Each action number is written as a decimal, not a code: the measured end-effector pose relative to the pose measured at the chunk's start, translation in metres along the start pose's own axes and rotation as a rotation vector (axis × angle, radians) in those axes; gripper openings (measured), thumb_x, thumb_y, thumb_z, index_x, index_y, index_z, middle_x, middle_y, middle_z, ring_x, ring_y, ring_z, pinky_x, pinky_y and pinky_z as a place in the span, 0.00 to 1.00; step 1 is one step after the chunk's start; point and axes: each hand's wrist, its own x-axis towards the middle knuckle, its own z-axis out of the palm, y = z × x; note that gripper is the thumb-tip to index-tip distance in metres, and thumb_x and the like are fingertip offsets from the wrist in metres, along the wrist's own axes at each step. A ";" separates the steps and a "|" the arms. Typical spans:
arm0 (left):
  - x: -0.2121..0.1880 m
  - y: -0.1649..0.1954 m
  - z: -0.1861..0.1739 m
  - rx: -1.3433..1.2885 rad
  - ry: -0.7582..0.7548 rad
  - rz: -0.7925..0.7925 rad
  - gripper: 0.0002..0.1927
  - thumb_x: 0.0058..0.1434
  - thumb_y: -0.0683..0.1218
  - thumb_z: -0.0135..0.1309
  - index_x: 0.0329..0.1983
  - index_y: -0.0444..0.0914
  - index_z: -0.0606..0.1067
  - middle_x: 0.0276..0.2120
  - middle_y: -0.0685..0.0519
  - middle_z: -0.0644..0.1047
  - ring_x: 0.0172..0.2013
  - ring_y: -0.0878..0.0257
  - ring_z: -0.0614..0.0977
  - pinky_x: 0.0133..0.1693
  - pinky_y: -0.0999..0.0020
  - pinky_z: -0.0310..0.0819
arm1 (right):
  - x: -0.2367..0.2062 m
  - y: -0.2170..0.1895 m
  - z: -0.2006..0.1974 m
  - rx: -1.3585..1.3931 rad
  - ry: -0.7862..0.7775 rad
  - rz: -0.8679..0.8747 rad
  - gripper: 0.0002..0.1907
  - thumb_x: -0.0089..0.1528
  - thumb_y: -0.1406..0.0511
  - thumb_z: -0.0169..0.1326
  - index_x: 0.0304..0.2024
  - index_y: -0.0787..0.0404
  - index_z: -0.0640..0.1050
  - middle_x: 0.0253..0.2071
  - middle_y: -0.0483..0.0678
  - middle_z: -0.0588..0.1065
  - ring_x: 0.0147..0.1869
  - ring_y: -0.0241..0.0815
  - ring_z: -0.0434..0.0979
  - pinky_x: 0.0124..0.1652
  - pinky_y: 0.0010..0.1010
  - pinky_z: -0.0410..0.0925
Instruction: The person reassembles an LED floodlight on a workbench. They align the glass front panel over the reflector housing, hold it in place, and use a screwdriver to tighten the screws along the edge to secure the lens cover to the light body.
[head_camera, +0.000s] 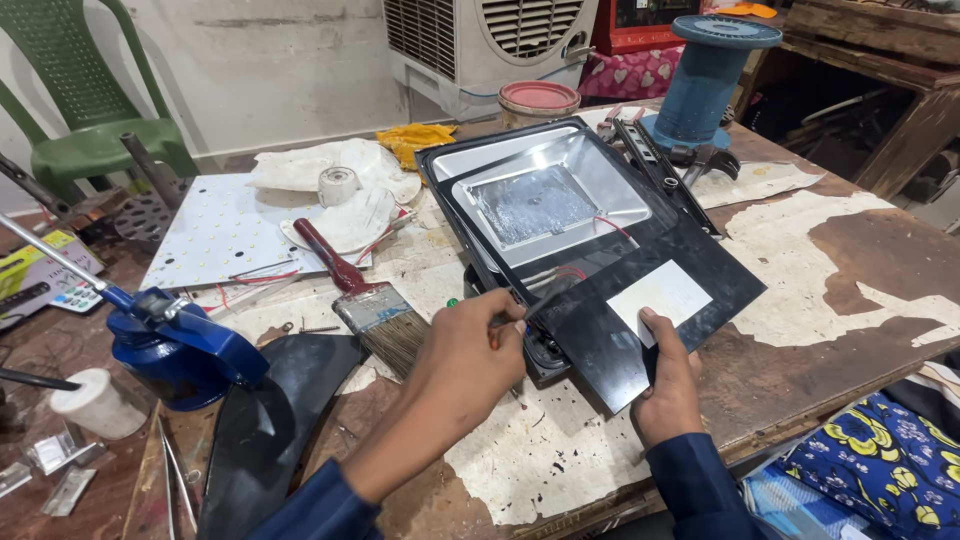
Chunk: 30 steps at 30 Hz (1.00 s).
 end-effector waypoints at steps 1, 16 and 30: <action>0.002 -0.001 0.007 -0.015 0.009 -0.013 0.10 0.61 0.44 0.53 0.42 0.37 0.80 0.18 0.51 0.75 0.19 0.64 0.75 0.25 0.64 0.68 | 0.000 0.000 0.000 -0.005 0.013 -0.004 0.20 0.56 0.64 0.63 0.47 0.62 0.73 0.42 0.49 0.78 0.41 0.41 0.82 0.36 0.32 0.79; 0.003 0.007 -0.016 0.135 -0.191 -0.054 0.10 0.67 0.50 0.47 0.41 0.41 0.75 0.19 0.49 0.75 0.20 0.62 0.72 0.27 0.59 0.64 | -0.003 0.000 0.002 0.019 -0.019 -0.022 0.19 0.55 0.65 0.63 0.47 0.60 0.74 0.43 0.47 0.78 0.43 0.41 0.82 0.40 0.32 0.79; 0.011 0.022 -0.005 0.141 -0.170 -0.076 0.10 0.65 0.47 0.48 0.43 0.40 0.78 0.23 0.49 0.79 0.21 0.61 0.78 0.27 0.60 0.69 | -0.001 0.000 -0.002 -0.024 -0.010 -0.023 0.20 0.56 0.64 0.64 0.46 0.62 0.72 0.39 0.48 0.77 0.37 0.38 0.81 0.32 0.27 0.76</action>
